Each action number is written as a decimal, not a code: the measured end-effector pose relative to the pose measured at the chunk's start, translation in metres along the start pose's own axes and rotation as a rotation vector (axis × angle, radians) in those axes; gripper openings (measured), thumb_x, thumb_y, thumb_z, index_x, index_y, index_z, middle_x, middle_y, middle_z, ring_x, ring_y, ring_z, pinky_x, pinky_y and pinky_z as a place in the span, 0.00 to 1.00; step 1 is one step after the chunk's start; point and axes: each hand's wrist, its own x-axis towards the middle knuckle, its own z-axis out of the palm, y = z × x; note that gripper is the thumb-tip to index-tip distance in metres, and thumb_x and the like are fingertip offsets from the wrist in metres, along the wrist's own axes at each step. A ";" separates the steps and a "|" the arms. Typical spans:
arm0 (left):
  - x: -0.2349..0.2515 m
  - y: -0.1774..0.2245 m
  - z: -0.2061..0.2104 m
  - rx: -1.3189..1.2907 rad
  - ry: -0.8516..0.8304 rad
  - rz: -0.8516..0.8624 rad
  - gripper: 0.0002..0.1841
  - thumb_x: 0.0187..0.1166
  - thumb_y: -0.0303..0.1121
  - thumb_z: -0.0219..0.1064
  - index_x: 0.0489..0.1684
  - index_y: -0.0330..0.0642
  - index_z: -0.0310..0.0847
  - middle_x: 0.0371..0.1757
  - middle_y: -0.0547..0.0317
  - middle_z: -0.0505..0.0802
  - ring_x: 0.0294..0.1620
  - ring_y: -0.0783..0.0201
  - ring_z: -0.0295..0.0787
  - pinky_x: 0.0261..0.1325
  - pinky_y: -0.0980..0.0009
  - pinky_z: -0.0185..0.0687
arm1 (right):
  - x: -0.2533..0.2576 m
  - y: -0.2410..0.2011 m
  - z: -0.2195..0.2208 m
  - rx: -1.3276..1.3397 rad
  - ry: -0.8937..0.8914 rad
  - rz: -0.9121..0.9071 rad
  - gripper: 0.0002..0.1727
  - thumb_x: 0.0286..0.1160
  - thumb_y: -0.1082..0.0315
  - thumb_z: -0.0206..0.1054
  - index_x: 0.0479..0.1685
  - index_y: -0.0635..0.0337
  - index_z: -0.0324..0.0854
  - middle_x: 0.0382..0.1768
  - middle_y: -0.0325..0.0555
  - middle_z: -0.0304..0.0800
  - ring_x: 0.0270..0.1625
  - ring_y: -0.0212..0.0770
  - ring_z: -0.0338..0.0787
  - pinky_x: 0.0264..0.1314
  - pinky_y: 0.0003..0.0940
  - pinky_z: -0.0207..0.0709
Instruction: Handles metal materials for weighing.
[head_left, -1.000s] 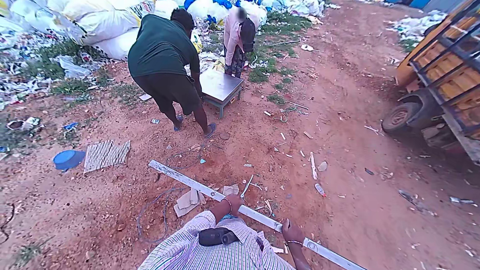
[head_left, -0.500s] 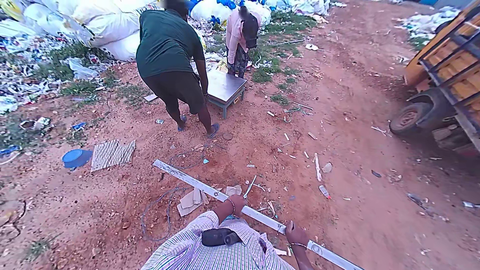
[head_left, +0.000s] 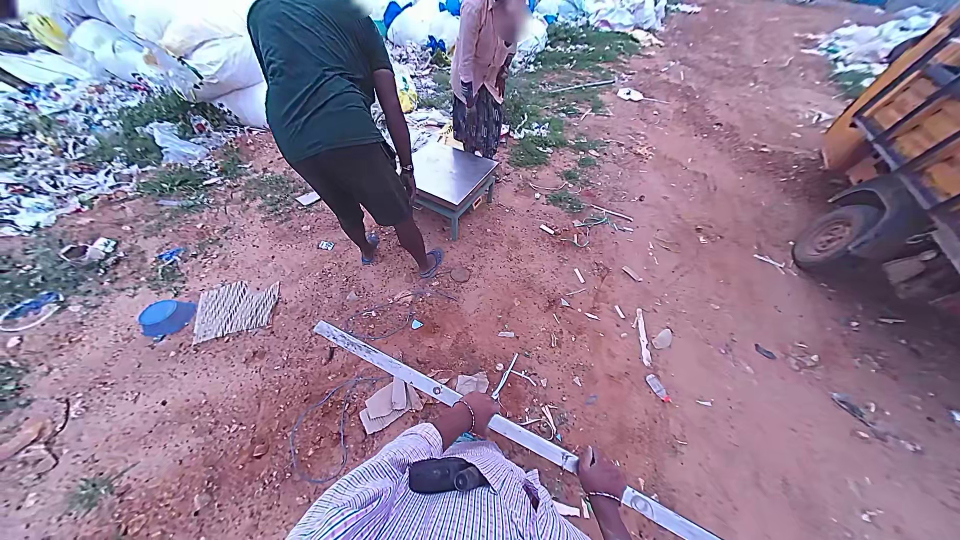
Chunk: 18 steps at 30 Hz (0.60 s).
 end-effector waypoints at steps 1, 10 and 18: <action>0.000 0.000 0.000 -0.001 -0.002 0.002 0.31 0.76 0.40 0.74 0.75 0.31 0.74 0.75 0.34 0.83 0.77 0.35 0.79 0.75 0.35 0.73 | 0.000 0.000 0.000 0.003 0.003 0.000 0.29 0.93 0.55 0.43 0.62 0.64 0.89 0.53 0.67 0.95 0.61 0.67 0.93 0.64 0.67 0.78; 0.002 -0.001 -0.001 -0.010 0.002 -0.004 0.30 0.75 0.39 0.75 0.73 0.30 0.76 0.73 0.34 0.84 0.76 0.34 0.80 0.73 0.34 0.75 | 0.000 -0.001 -0.002 0.003 0.019 -0.001 0.29 0.93 0.56 0.43 0.57 0.66 0.90 0.50 0.67 0.95 0.59 0.68 0.93 0.62 0.67 0.78; 0.002 -0.001 -0.003 0.004 0.004 -0.012 0.30 0.76 0.40 0.73 0.75 0.31 0.75 0.74 0.34 0.84 0.76 0.35 0.80 0.74 0.35 0.74 | 0.002 -0.001 -0.003 0.018 0.031 -0.032 0.29 0.91 0.57 0.44 0.55 0.68 0.90 0.50 0.68 0.95 0.58 0.68 0.94 0.61 0.67 0.79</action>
